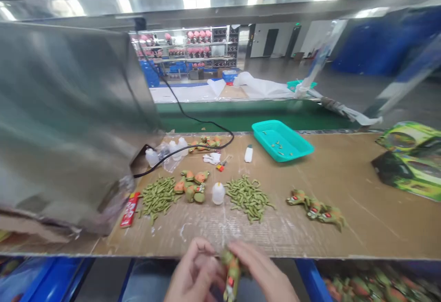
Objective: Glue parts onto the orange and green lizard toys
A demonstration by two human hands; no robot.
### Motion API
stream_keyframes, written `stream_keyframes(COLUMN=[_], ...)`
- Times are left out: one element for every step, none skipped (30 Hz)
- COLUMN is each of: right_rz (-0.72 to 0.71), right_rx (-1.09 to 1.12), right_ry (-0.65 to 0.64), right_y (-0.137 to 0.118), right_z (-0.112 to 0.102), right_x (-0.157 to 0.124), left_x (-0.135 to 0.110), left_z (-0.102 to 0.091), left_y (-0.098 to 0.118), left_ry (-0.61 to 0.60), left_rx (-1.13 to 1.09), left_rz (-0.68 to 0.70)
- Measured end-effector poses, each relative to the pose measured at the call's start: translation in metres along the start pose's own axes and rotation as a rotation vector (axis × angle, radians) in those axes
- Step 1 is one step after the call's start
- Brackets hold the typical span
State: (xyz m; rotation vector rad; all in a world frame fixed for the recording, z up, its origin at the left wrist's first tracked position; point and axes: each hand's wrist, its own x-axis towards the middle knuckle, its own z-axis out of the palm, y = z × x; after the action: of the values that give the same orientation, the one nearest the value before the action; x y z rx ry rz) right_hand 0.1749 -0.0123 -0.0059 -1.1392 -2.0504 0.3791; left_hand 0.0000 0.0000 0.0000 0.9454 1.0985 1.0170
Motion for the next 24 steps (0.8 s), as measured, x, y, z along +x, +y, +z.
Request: stream_keyframes(right_rz=[0.058, 0.135, 0.218, 0.27, 0.293, 0.311, 0.318, 0.315, 0.302, 0.279, 0.25, 0.216, 0.181, 0.148, 0.121, 0.1, 0.087, 0.083, 0.089, 0.101, 0.12, 0.143, 0.171, 0.203], right_rx=[-0.099, -0.199, -0.29, -0.351, -0.394, -0.435, -0.467, -0.493, -0.509, -0.511, -0.497, -0.468, -0.426, -0.375, -0.323, -0.274, -0.23, -0.191, -0.156, -0.123, -0.089, -0.053, -0.015, 0.029], right_ry=[0.03, 0.07, 0.112, 0.143, 0.167, 0.186, 0.2, 0.216, 0.234, 0.249, 0.257, 0.253, 0.231, 0.193, 0.147, 0.099, 0.057, 0.023, -0.003, -0.023, -0.039, -0.049, -0.057, -0.062], right_y=[0.016, 0.033, 0.052, 0.071, 0.089, 0.105, 0.118, 0.128, 0.133, 0.133, 0.13, 0.123, 0.113, 0.102, 0.092, 0.083, 0.076, 0.072, 0.069, 0.068, 0.068, 0.068, 0.066, 0.064], right_z=[-0.011, -0.024, -0.036, -0.049, -0.061, -0.071, -0.079, -0.085, -0.088, -0.087, -0.084, -0.078, -0.069, -0.057, -0.044, -0.03, -0.016, -0.003, 0.008, 0.018, 0.025, 0.03, 0.032, 0.033], right_x=[0.0, 0.001, 0.001, 0.001, 0.002, 0.002, 0.004, 0.007, 0.012, 0.018, 0.025, 0.033, 0.041, 0.05, 0.057, 0.065, 0.072, 0.078, 0.084, 0.09, 0.094, 0.098, 0.1, 0.101], left_x=[0.011, 0.023, 0.037, 0.051, 0.064, 0.077, 0.086, 0.094, 0.099, 0.102, 0.104, 0.104, 0.104, 0.103, 0.102, 0.1, 0.097, 0.093, 0.089, 0.084, 0.078, 0.072, 0.065, 0.059], left_z=[-0.001, -0.004, -0.009, -0.015, -0.021, -0.027, -0.033, -0.037, -0.04, -0.041, -0.041, -0.04, -0.038, -0.036, -0.035, -0.033, -0.033, -0.033, -0.034, -0.036, -0.038, -0.041, -0.044, -0.046], left_y=[0.005, 0.011, 0.018, 0.026, 0.032, 0.038, 0.042, 0.045, 0.046, 0.046, 0.046, 0.046, 0.045, 0.045, 0.045, 0.045, 0.046, 0.046, 0.048, 0.049, 0.051, 0.052, 0.054, 0.055], left_ry=[0.053, 0.152, 0.2, 0.227, 0.255, 0.287, 0.304, 0.318, 0.328, 0.333, 0.338, 0.342, 0.344, 0.344, 0.342, 0.341, 0.343, 0.348, 0.353, 0.355, 0.354, 0.345, 0.329, 0.31], left_rx=[0.199, 0.459, 0.578, 0.646, 0.714, 0.772, 0.819, 0.857, 0.885, 0.902, 0.911, 0.912, 0.903, 0.885, 0.857, 0.82, 0.775, 0.722, 0.663, 0.598, 0.525, 0.444, 0.358, 0.268], left_rz=[0.054, 0.162, 0.223, 0.274, 0.32, 0.365, 0.392, 0.411, 0.422, 0.426, 0.427, 0.426, 0.422, 0.415, 0.408, 0.4, 0.392, 0.383, 0.37, 0.351, 0.327, 0.301, 0.273, 0.245])
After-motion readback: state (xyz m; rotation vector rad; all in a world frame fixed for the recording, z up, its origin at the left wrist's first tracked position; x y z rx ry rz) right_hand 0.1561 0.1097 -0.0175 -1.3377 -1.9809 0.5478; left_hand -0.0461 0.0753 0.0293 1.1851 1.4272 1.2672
